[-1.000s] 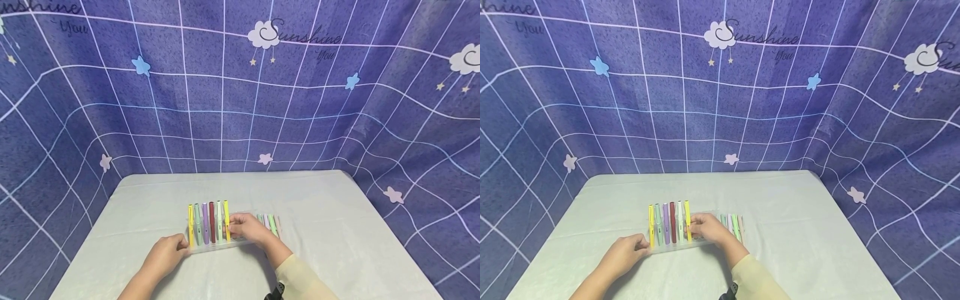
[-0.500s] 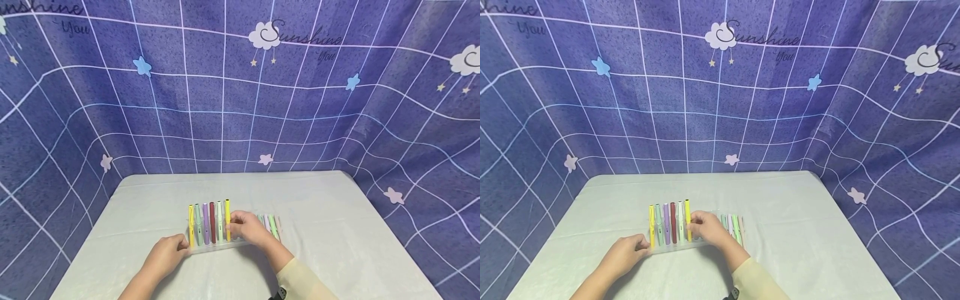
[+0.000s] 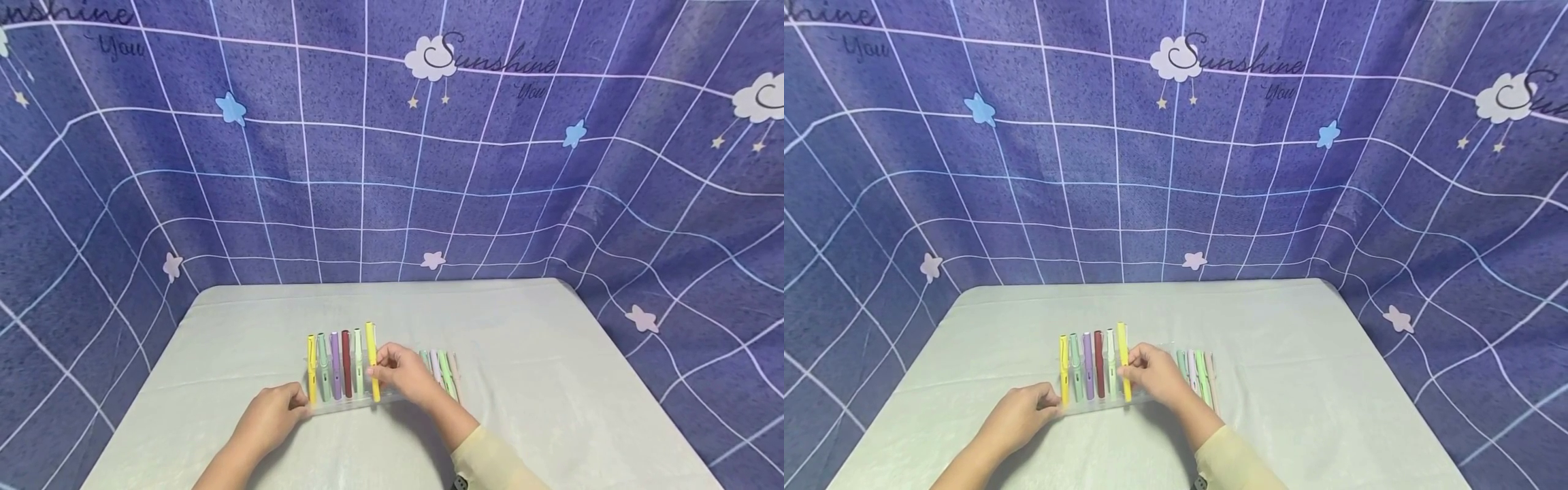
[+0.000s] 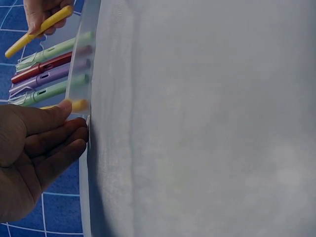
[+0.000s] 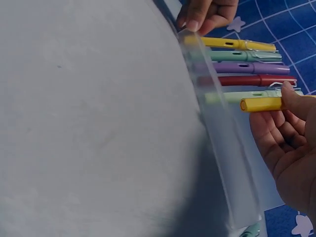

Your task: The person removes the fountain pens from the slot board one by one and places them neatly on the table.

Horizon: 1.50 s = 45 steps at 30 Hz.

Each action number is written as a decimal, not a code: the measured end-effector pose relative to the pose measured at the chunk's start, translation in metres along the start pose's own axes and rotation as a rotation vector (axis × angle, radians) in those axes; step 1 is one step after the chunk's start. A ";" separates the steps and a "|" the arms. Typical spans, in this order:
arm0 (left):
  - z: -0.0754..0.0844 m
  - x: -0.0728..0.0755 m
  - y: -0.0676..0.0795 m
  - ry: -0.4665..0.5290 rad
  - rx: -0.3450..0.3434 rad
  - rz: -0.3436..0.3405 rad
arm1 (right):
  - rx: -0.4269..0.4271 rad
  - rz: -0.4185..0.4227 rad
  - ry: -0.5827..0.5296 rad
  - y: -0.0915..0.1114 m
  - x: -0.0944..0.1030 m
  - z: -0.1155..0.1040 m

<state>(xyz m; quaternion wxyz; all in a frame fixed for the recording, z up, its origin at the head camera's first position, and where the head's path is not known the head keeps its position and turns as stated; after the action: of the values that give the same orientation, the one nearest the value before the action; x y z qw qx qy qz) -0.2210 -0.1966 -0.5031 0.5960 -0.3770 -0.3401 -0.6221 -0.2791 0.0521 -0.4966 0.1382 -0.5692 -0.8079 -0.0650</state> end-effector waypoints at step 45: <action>-0.003 -0.004 0.000 -0.024 0.014 0.023 | -0.068 0.107 0.022 0.017 0.034 0.033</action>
<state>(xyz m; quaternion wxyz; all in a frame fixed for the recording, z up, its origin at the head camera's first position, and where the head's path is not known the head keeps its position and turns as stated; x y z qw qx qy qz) -0.2211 -0.1970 -0.5081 0.6015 -0.3844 -0.3472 -0.6082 -0.2789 0.0971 -0.5189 0.1307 -0.6153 -0.7720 -0.0912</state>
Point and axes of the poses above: each hand's wrist, its own y-axis away from the middle knuckle, its own x-axis out of the back of the hand, z = x × y, the point moved 4 cm from there along -y, towards the middle knuckle, and after that the axes turned 2 degrees about z, right-handed, at the moved point
